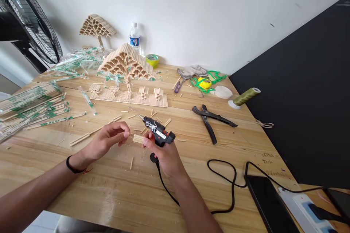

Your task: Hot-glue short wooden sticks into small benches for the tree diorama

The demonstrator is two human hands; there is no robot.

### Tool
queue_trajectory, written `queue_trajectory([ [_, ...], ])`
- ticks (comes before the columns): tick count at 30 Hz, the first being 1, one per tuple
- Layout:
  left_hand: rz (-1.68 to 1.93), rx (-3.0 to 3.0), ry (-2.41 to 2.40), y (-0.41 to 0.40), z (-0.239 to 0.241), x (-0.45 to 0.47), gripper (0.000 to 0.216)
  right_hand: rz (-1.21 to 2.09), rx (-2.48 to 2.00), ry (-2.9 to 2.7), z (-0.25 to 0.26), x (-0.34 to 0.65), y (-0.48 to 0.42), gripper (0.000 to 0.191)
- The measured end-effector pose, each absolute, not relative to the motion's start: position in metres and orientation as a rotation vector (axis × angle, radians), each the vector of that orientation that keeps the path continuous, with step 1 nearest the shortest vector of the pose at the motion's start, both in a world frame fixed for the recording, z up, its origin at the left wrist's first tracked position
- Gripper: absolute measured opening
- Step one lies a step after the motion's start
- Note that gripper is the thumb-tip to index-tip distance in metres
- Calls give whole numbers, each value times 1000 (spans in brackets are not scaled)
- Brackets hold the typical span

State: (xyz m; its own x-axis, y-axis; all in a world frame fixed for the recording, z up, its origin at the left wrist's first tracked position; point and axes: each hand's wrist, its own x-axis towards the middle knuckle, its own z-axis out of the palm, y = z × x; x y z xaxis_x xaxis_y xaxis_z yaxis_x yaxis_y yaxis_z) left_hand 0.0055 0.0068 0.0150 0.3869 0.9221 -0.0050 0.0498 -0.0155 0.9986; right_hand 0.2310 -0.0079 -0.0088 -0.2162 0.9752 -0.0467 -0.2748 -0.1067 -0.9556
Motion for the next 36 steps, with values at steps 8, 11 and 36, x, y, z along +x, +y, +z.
queue_trajectory([
  [8,896,1485,910,8,16,10,24,1543,-961,-1101,-9,231,-9,29],
  [11,875,1525,898,7,16,8,23,1538,-990,-1107,-8,230,-9,30],
  [36,860,1354,861,4,9,10,29,1779,-922,-777,-1,224,-11,31],
])
